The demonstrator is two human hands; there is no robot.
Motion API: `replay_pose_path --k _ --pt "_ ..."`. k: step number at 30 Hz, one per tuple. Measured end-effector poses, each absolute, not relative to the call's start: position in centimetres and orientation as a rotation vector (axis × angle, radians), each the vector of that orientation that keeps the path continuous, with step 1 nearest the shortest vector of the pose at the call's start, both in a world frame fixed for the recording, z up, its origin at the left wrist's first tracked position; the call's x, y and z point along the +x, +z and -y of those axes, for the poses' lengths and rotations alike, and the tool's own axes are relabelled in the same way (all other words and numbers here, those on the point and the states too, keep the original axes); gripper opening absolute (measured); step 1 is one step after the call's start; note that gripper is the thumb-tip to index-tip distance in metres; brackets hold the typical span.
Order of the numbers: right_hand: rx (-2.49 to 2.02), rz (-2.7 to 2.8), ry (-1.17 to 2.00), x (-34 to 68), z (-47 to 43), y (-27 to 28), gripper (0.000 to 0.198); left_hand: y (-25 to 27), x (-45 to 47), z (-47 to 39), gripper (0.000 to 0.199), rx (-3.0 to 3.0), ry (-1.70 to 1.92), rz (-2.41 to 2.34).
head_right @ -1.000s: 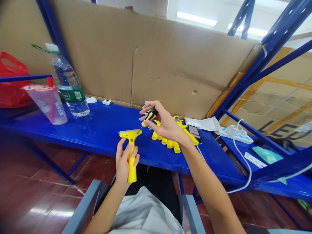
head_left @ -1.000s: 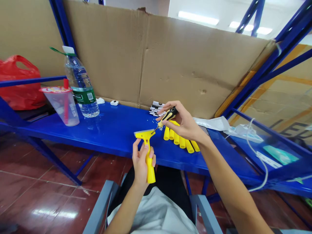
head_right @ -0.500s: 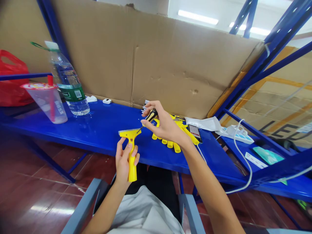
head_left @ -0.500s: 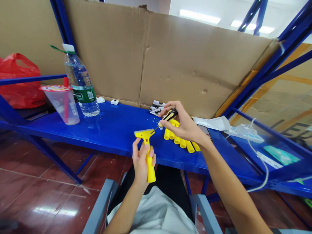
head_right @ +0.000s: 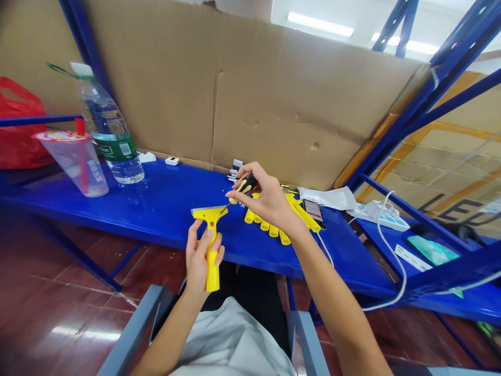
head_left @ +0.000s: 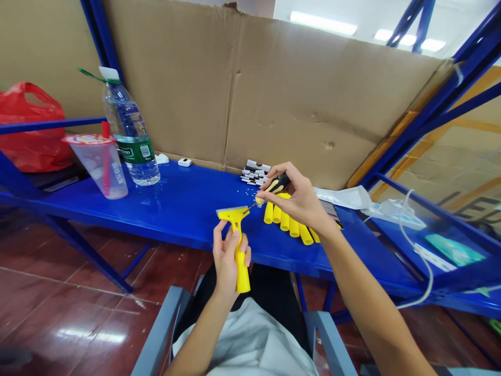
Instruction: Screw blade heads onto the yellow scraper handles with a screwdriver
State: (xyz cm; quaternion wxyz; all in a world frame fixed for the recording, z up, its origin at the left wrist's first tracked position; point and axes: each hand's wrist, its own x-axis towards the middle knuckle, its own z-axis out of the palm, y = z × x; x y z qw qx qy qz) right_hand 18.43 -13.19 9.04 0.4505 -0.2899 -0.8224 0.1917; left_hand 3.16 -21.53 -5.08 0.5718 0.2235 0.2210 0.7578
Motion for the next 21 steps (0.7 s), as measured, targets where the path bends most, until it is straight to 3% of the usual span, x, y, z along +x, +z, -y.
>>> replay_pose_path --k 3,7,13,18,21 --pt "-0.721 2.036 0.450 18.47 13.16 8.97 0.053 -5.06 3.15 21.55 0.052 0.514 1.789 -0.509" --pt "-0.602 2.080 0.657 18.71 13.23 8.85 0.047 -5.10 3.15 21.51 0.052 0.503 1.795 -0.503" --pt "-0.744 2.041 0.462 18.84 13.50 8.87 0.048 -5.18 3.15 21.45 0.051 0.522 1.790 -0.502" --pt "-0.642 2.096 0.656 18.93 13.71 9.12 0.044 -5.11 3.10 21.52 0.051 0.523 1.789 -0.501" --pt "-0.720 2.071 0.564 18.95 13.55 9.02 0.049 -5.11 3.08 21.56 0.049 0.530 1.787 -0.501"
